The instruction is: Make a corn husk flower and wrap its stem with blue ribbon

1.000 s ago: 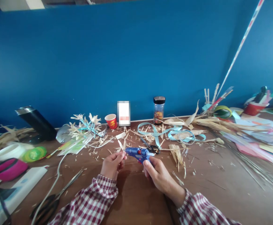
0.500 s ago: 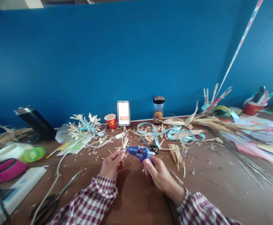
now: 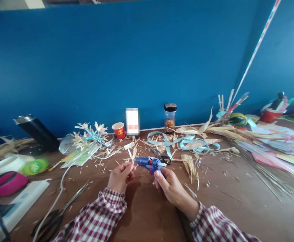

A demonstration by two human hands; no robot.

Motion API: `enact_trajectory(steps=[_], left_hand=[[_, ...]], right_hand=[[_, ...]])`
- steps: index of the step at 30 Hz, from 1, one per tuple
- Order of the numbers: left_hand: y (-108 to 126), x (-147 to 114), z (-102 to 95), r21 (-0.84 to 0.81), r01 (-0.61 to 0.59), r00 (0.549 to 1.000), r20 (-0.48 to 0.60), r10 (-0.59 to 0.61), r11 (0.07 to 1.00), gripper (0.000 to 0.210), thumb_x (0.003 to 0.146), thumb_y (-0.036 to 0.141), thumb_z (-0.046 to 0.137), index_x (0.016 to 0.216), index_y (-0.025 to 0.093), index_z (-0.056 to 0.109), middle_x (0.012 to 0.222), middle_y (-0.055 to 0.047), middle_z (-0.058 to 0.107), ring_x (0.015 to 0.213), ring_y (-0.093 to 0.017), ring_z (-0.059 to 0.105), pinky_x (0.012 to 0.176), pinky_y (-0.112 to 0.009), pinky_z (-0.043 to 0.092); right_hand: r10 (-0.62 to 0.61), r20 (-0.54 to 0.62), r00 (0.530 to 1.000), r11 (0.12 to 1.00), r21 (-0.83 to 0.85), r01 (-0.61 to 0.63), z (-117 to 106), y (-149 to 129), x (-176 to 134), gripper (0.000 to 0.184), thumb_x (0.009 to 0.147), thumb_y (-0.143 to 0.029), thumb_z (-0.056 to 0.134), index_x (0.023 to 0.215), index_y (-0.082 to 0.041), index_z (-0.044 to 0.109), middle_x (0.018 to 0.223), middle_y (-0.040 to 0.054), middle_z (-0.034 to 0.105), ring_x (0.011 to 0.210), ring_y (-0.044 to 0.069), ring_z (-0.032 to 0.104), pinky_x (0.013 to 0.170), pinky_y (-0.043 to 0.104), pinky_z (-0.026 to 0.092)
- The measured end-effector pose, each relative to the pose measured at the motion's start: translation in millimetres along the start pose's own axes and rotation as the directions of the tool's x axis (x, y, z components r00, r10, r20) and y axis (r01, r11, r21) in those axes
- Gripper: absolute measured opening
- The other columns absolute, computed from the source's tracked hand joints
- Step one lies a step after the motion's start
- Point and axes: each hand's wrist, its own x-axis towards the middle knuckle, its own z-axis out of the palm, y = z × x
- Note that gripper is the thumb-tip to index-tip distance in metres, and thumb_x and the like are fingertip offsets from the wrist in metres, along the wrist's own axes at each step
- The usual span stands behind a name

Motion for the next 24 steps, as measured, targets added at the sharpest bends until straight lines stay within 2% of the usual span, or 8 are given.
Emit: enact_trajectory(steps=[6,12,20,24], left_hand=[[-0.9,1.9,-1.6,-0.002,-0.005,1.000,-0.014,0.005,1.000,0.028,0.054,0.033,0.075,0.067,0.010,0.065,0.054,0.001,0.059,0.043,-0.004,0.047,0.042,-0.014,0.042],[-1.2,0.6,-0.3,-0.010,0.008,1.000,0.004,-0.008,1.000,0.029,0.054,0.031,0.075,0.070,0.010,0.065,0.056,0.000,0.060,0.043,-0.004,0.047,0.042,-0.015,0.042],[-3.9,3.2,-1.8,-0.020,-0.003,1.000,0.011,0.004,1.000,0.029,0.056,0.033,0.074,0.070,0.010,0.064,0.054,0.002,0.058,0.043,-0.004,0.047,0.042,-0.015,0.042],[-4.3,3.2,-2.6,-0.020,0.000,1.000,0.007,0.000,1.000,0.029,0.056,0.032,0.074,0.072,0.009,0.064,0.057,0.001,0.060,0.044,-0.004,0.048,0.044,-0.015,0.044]], right_hand=[[0.044,0.001,0.999,0.999,-0.002,-0.044,0.6,4.6,-1.3,0.037,0.089,-0.047,0.036,0.079,-0.015,0.053,0.054,-0.0025,0.047,0.047,0.009,0.041,0.046,0.022,0.031],[0.024,-0.002,1.000,1.000,-0.002,-0.024,0.6,2.1,-0.9,0.038,0.089,-0.048,0.035,0.081,-0.015,0.053,0.055,-0.0022,0.047,0.049,0.010,0.042,0.048,0.023,0.033],[0.042,-0.008,0.999,0.997,-0.070,-0.043,-0.5,8.2,-1.6,0.041,0.088,-0.050,0.034,0.069,-0.017,0.049,0.054,-0.0016,0.048,0.048,0.009,0.040,0.047,0.023,0.031],[0.035,-0.023,0.999,0.997,-0.074,-0.036,-0.5,11.0,-1.4,0.040,0.088,-0.050,0.035,0.070,-0.017,0.049,0.054,-0.0020,0.048,0.048,0.009,0.040,0.046,0.022,0.030]])
